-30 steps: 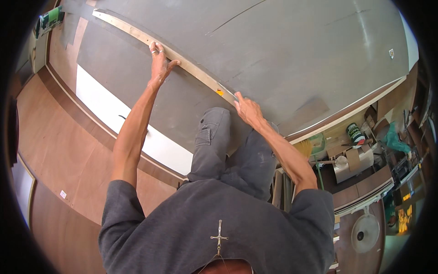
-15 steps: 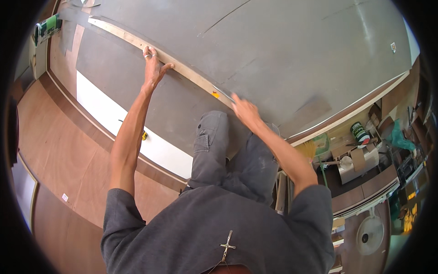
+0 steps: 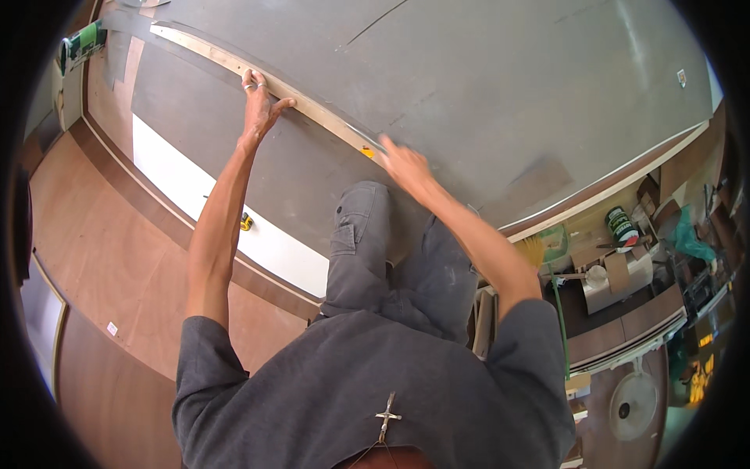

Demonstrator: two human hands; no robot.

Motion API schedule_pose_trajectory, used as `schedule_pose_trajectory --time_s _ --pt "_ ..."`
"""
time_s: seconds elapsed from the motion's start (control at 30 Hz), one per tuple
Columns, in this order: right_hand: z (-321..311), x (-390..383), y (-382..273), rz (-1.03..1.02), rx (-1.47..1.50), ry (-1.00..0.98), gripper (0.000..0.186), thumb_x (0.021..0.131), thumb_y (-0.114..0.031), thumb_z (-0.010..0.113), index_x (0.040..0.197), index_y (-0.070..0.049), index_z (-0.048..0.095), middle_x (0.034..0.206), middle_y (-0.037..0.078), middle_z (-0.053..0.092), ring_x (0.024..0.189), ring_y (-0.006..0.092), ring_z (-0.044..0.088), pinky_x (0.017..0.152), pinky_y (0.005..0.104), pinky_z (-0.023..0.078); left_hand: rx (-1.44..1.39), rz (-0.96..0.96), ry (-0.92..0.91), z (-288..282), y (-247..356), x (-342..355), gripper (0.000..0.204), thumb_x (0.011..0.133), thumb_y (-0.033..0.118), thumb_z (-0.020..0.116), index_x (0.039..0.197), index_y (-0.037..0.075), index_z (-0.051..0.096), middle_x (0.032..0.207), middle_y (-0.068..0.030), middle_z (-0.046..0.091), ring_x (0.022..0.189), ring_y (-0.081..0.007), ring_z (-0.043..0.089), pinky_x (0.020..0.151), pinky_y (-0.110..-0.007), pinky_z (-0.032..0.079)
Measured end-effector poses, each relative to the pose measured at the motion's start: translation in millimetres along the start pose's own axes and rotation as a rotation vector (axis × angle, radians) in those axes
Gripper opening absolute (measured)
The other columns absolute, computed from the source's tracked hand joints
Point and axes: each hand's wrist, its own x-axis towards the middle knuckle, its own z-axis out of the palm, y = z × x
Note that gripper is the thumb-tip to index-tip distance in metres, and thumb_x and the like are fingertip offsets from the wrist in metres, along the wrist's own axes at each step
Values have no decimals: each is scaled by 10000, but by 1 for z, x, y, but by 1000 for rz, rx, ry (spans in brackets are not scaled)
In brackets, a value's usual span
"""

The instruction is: The person measures a section of the floor using a tape measure and marks it with a pencil. They then position a long wooden strip along the marked line and use a utility knife to score the floor covering. Finally, the person picks up a large piece of flooring material to inspect it.

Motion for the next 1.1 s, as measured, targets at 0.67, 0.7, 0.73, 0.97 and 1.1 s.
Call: schedule_pose_trajectory --time_s 0.67,0.7,0.73,0.97,1.1 --pt "3 -17 0 86 -44 -10 299 1062 -264 520 1306 -97 474 859 237 707 817 482 680 703 580 513 -6 6 17 -3 1 0 1173 699 180 952 1520 -189 200 1629 -357 119 1480 -506 299 1164 -438 446" --pt "2 -35 14 97 -78 -13 326 1052 -260 533 1328 -96 478 842 225 710 800 476 689 697 579 523 -7 -1 13 -4 3 -2 1164 710 172 947 1520 -193 195 1632 -349 110 1459 -501 333 1165 -431 444" --pt "-12 -27 -2 97 -71 -20 327 1052 -259 533 1325 -89 478 833 226 706 791 477 686 694 577 521 -3 -6 13 -4 3 -1 1156 721 164 941 1520 -198 189 1635 -341 101 1437 -495 366 1166 -425 443" --pt "-15 182 -143 -155 15 144 287 1040 -249 553 1242 -60 474 793 256 670 783 482 665 680 579 498 -6 -30 1 0 -2 8 1151 719 165 940 1535 -168 199 1647 -320 101 1509 -488 265 1164 -428 450" --pt "-9 185 -122 -203 -28 166 299 1039 -245 561 1265 -74 467 786 262 665 765 500 651 655 587 488 -91 -76 -68 -13 18 7 1110 749 129 918 1545 -149 197 1649 -311 101 1503 -470 284 1144 -433 469"
